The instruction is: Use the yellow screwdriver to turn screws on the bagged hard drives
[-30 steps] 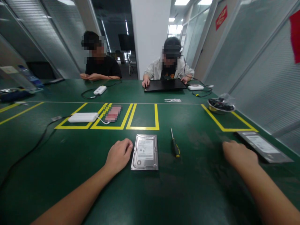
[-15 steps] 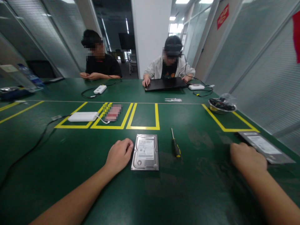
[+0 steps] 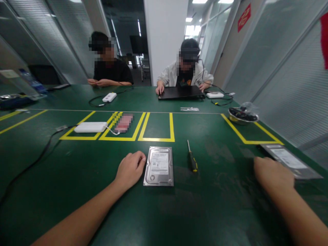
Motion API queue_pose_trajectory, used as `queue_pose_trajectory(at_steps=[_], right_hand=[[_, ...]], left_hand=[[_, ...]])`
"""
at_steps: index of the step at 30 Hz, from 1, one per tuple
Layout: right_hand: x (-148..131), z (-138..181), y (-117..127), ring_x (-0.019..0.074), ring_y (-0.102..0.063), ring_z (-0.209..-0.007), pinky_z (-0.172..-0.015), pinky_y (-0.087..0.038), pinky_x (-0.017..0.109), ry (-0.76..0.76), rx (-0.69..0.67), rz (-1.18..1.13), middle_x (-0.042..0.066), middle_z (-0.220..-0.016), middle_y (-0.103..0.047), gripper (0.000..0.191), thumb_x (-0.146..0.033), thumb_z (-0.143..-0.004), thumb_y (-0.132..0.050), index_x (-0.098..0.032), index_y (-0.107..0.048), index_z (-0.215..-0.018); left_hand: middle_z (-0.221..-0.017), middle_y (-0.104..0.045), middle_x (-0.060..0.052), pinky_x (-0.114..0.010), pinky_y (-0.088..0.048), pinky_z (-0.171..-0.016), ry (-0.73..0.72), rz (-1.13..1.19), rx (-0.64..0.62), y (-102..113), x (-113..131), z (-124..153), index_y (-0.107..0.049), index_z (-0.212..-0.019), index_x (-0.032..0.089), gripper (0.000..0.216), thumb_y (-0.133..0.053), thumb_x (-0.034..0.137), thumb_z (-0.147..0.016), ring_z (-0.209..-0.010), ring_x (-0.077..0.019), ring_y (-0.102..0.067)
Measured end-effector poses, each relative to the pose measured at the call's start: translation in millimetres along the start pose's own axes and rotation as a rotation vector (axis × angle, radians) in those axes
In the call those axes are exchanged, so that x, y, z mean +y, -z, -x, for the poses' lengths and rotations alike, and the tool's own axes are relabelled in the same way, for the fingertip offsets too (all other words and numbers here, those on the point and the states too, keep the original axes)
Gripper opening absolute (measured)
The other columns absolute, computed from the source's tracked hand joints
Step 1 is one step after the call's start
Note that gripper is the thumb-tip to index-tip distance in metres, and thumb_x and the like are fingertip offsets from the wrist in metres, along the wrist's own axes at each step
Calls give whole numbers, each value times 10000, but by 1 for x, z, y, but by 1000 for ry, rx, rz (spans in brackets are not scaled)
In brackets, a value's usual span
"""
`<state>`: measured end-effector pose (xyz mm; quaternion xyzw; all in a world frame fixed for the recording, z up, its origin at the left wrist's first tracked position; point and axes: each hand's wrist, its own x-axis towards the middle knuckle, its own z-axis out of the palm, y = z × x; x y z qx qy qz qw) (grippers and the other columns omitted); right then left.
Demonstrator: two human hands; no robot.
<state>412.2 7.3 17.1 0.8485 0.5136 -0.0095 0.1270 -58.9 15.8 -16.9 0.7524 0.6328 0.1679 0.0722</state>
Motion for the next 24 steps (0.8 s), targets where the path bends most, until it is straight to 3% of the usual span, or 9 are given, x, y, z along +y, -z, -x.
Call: queue_pose_trajectory(at_steps=[16, 24], right_hand=[[5, 1, -5, 284, -630, -915, -638, -335, 383, 29, 69, 46, 198, -1003, -624, 293, -208, -939, -387, -172, -668, -866], [-12, 15, 16, 308, -650, -899, -608, -332, 382, -11, 141, 73, 218, -1009, -625, 290, -229, -957, -358, -147, -629, -898]], left_hand=[[-880, -680, -28, -326, -351, -685, 2, 1, -3, 0, 0, 0, -575, -864, 225, 161, -449, 238, -964, -834, -238, -567], [-884, -680, -33, -325, -362, -687, 10, 13, 3, 0, 1, 0, -584, -862, 223, 163, -456, 240, -960, -831, -237, -572]])
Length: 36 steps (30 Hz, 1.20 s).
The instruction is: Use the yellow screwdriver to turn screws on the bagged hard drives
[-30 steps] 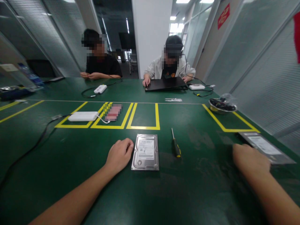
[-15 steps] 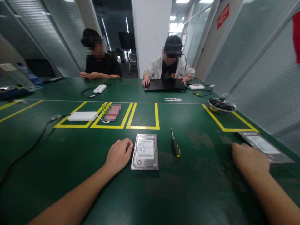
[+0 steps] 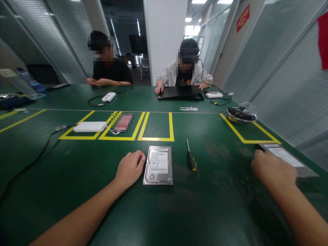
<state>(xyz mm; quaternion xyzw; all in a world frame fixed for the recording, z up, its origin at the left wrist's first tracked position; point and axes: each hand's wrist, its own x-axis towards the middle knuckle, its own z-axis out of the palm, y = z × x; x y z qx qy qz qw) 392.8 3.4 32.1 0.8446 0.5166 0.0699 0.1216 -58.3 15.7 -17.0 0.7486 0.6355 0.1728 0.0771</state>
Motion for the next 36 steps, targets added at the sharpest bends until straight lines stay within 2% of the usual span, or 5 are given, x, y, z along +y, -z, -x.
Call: queue_pose_trajectory(at_steps=[8, 15, 23, 31, 36], right_hand=[[-64, 46, 46, 236, -620, -882, -607, -332, 316, 238, 184, -14, 110, -1001, -622, 305, -331, -1002, -305, -171, -557, -937], [-125, 101, 75, 176, -550, -718, -628, -352, 297, 574, 313, -422, 32, -828, -596, 191, -325, -934, -414, -210, -543, -855], [-165, 129, 69, 144, -527, -719, -640, -361, 269, 828, 45, -847, 19, -814, -590, 139, -224, -934, -450, -193, -552, -846], [-172, 131, 49, 124, -517, -714, -631, -371, 242, 898, -274, -1183, -3, -780, -572, 145, -269, -943, -515, -181, -571, -842], [-171, 137, 48, 124, -510, -724, -636, -383, 240, 922, -474, -1356, -4, -777, -552, 182, -323, -939, -548, -170, -573, -844]], left_hand=[[-879, -668, -27, -315, -374, -700, 12, 56, 23, -1, -2, 0, -561, -860, 223, 166, -434, 242, -965, -841, -229, -584], [-830, -626, -27, -295, -396, -686, -18, 341, 175, -1, -1, 2, -537, -833, 202, 180, -420, 248, -962, -809, -204, -579], [-788, -594, -32, -312, -410, -720, -230, 454, 337, 14, 14, 16, -560, -823, 189, 174, -455, 221, -957, -780, -184, -540], [-850, -681, -39, -369, -414, -769, -727, 390, 465, 13, 23, 28, -654, -952, 179, 106, -688, 198, -852, -811, -201, -549], [-887, -722, -19, -376, -401, -794, -776, 366, 456, 11, 29, 35, -679, -976, 189, 169, -747, 172, -823, -852, -204, -545]])
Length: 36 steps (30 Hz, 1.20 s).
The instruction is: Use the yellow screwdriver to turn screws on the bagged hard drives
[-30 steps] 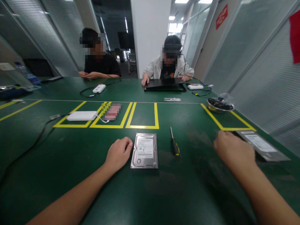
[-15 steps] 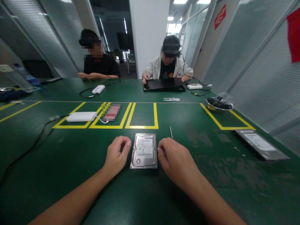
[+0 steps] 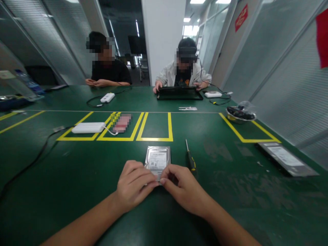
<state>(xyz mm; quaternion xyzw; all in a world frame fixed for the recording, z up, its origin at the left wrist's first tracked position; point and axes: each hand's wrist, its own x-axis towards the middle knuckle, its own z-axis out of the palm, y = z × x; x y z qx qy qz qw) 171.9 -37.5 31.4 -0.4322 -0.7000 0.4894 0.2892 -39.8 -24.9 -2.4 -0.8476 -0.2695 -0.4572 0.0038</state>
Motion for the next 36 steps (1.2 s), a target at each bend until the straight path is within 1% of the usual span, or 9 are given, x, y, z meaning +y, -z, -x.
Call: queue_pose_trajectory(at_steps=[6, 9, 13, 20, 24, 27, 31, 33, 36], right_hand=[[0, 3, 1, 129, -518, -751, -655, -385, 242, -22, -73, -100, 8, -801, -580, 219, -361, -925, -587, -155, -602, -854], [1, 3, 2, 122, -509, -751, -671, -388, 239, -16, -88, -167, 2, -790, -577, 209, -347, -907, -617, -149, -607, -841], [2, 3, 2, 108, -493, -734, -660, -378, 227, -20, -107, -197, -10, -769, -568, 190, -318, -881, -654, -143, -615, -820], [5, 1, 1, 100, -489, -699, -637, -368, 226, -35, -96, -238, -12, -737, -578, 195, -314, -865, -669, -135, -635, -794], [6, 0, -2, 91, -463, -659, -619, -355, 225, -48, -76, -282, -21, -707, -555, 210, -330, -879, -653, -138, -640, -797], [6, 0, -2, 101, -484, -698, -647, -366, 232, -68, -55, -314, -3, -762, -584, 197, -334, -890, -639, -140, -673, -882], [8, 2, -3, 124, -532, -851, -763, -393, 246, -79, -83, -482, 37, -968, -636, 221, -320, -892, -646, -174, -689, -1053], [11, 4, -4, 106, -517, -830, -736, -384, 225, -96, -88, -577, 33, -1006, -623, 275, -305, -884, -661, -200, -678, -1138], [15, 5, -5, 73, -452, -715, -637, -348, 201, -121, -96, -666, 21, -985, -586, 376, -306, -869, -682, -225, -646, -1234]], left_hand=[[-854, -727, -5, -365, -391, -785, -11, 43, -23, 1, 5, 0, -688, -934, 197, 109, -724, 150, -843, -835, -197, -538], [-855, -728, -6, -362, -388, -786, -29, 54, -10, 2, 6, 0, -691, -930, 194, 104, -729, 154, -842, -836, -195, -538], [-867, -732, -1, -353, -391, -787, -50, 70, -3, 2, 7, 0, -699, -950, 200, 121, -730, 150, -845, -841, -191, -539], [-880, -738, 7, -343, -398, -772, -57, 78, -6, 1, 7, 1, -703, -974, 203, 155, -722, 122, -843, -838, -186, -536], [-879, -740, -1, -356, -404, -780, -55, 51, -7, 0, 6, 1, -699, -968, 192, 156, -722, 116, -833, -849, -193, -545], [-867, -742, 4, -371, -390, -774, -26, -20, -9, 1, 6, 0, -697, -943, 197, 146, -709, 103, -832, -842, -198, -555], [-856, -747, 6, -393, -361, -770, 16, -143, 40, 2, 5, -1, -696, -917, 194, 111, -704, 119, -835, -835, -209, -566], [-861, -751, 4, -400, -356, -774, 30, -188, 76, 2, 4, -1, -701, -934, 193, 118, -705, 125, -838, -839, -213, -573], [-872, -763, 3, -400, -354, -777, 27, -242, 122, 2, 4, -3, -708, -972, 196, 150, -699, 113, -847, -852, -217, -588]])
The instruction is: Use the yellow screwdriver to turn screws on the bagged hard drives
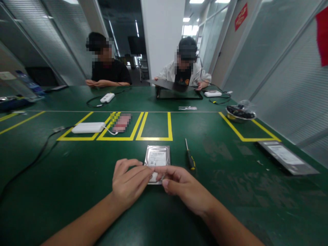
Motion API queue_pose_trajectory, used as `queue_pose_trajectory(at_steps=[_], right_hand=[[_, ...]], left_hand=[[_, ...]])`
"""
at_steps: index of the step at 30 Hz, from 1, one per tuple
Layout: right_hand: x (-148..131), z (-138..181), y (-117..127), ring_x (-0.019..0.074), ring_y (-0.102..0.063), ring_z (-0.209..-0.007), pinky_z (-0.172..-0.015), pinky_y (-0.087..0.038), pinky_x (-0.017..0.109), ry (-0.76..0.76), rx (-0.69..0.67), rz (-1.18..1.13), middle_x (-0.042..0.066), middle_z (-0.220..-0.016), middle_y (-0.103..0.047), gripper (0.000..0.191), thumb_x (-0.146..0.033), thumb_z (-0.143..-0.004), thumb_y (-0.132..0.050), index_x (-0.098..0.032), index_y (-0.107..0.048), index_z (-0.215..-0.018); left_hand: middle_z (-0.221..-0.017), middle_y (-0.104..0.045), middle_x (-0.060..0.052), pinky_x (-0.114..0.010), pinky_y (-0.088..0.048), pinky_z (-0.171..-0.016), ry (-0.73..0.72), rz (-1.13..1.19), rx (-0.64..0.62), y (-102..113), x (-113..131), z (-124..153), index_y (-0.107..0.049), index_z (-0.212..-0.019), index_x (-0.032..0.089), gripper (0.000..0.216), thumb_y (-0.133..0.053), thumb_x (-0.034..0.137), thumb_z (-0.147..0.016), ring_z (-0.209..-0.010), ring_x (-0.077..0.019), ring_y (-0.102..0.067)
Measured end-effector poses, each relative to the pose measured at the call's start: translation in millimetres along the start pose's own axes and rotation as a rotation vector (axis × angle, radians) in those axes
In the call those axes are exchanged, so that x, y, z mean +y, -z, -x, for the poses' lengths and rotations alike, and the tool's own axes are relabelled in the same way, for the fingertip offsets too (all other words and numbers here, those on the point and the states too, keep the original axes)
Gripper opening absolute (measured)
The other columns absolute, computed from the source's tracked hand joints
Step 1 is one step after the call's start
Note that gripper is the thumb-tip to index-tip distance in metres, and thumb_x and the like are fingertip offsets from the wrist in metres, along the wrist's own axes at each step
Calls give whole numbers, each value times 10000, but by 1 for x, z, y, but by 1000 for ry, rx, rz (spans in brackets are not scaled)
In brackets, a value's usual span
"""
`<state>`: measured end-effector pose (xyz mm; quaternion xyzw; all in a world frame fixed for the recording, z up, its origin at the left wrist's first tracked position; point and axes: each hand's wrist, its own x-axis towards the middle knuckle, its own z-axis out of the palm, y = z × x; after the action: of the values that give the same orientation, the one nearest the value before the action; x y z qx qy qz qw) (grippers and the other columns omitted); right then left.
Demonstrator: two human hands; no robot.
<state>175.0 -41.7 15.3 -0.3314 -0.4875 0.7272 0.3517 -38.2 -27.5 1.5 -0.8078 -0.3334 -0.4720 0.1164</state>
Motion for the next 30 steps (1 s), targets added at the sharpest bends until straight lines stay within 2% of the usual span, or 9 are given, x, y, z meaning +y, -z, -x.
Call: queue_pose_trajectory(at_steps=[5, 8, 11, 13, 16, 19, 22, 25, 30], right_hand=[[-2, -1, 1, 77, -445, -716, -647, -367, 204, 3, -18, 32, 24, -1003, -574, 412, -332, -878, -669, -233, -625, -1275], [-7, -1, -1, 127, -528, -885, -842, -429, 275, 30, -68, 140, 37, -1055, -592, 441, -347, -898, -631, -231, -590, -1321], [-12, -1, -3, 180, -537, -1065, -982, -398, 356, 110, -65, 344, 55, -1122, -598, 397, -353, -934, -568, -227, -594, -1309], [-13, -1, -2, 180, -561, -1003, -905, -436, 339, 154, 37, 519, 61, -1081, -610, 336, -353, -945, -544, -212, -632, -1236], [-15, -1, 5, 156, -567, -801, -719, -452, 292, 195, 215, 787, 49, -930, -616, 251, -340, -937, -553, -190, -666, -1104], [-18, 0, 15, 162, -573, -809, -715, -457, 297, 199, 238, 1044, 54, -951, -622, 222, -308, -909, -599, -198, -674, -1088], [-21, 1, 21, 198, -582, -966, -860, -473, 350, 164, 223, 1188, 71, -1092, -613, 307, -291, -863, -671, -217, -665, -1161], [-21, 1, 23, 223, -566, -1071, -963, -462, 391, 114, 196, 1228, 79, -1209, -582, 473, -306, -804, -741, -232, -625, -1256], [-16, 1, 26, 265, -470, -1267, -1102, -380, 445, 92, 110, 1271, 86, -1395, -497, 688, -263, -723, -801, -243, -551, -1363]], left_hand=[[-904, -772, 6, -390, -359, -770, 7, -8, -6, 1, 0, -1, -711, -993, 207, 161, -680, 112, -867, -879, -222, -604], [-897, -768, 10, -381, -376, -770, 51, 35, -21, 0, -1, 1, -713, -989, 215, 163, -698, 123, -855, -878, -219, -596], [-853, -754, 10, -376, -383, -765, 153, 84, -70, -2, -1, 1, -716, -942, 225, 116, -707, 152, -852, -841, -214, -571], [-822, -736, -3, -369, -393, -750, 220, 147, -103, -4, -1, 1, -705, -894, 209, 61, -696, 165, -853, -808, -209, -554], [-790, -699, -25, -349, -420, -731, 292, 268, -103, -6, 0, -1, -675, -837, 176, 44, -653, 141, -852, -783, -197, -554], [-760, -667, -27, -325, -434, -695, 358, 340, -86, -7, 0, -2, -655, -798, 164, 74, -617, 111, -833, -749, -184, -569], [-728, -646, -20, -311, -435, -665, 384, 361, -78, -7, 1, -3, -649, -770, 162, 93, -597, 94, -807, -706, -173, -569], [-710, -632, -14, -300, -436, -646, 376, 366, -73, -6, 2, -4, -647, -762, 163, 97, -588, 94, -795, -683, -164, -564], [-708, -628, -9, -286, -445, -639, 353, 375, -76, -5, 4, -5, -647, -782, 162, 81, -601, 98, -800, -678, -155, -567]])
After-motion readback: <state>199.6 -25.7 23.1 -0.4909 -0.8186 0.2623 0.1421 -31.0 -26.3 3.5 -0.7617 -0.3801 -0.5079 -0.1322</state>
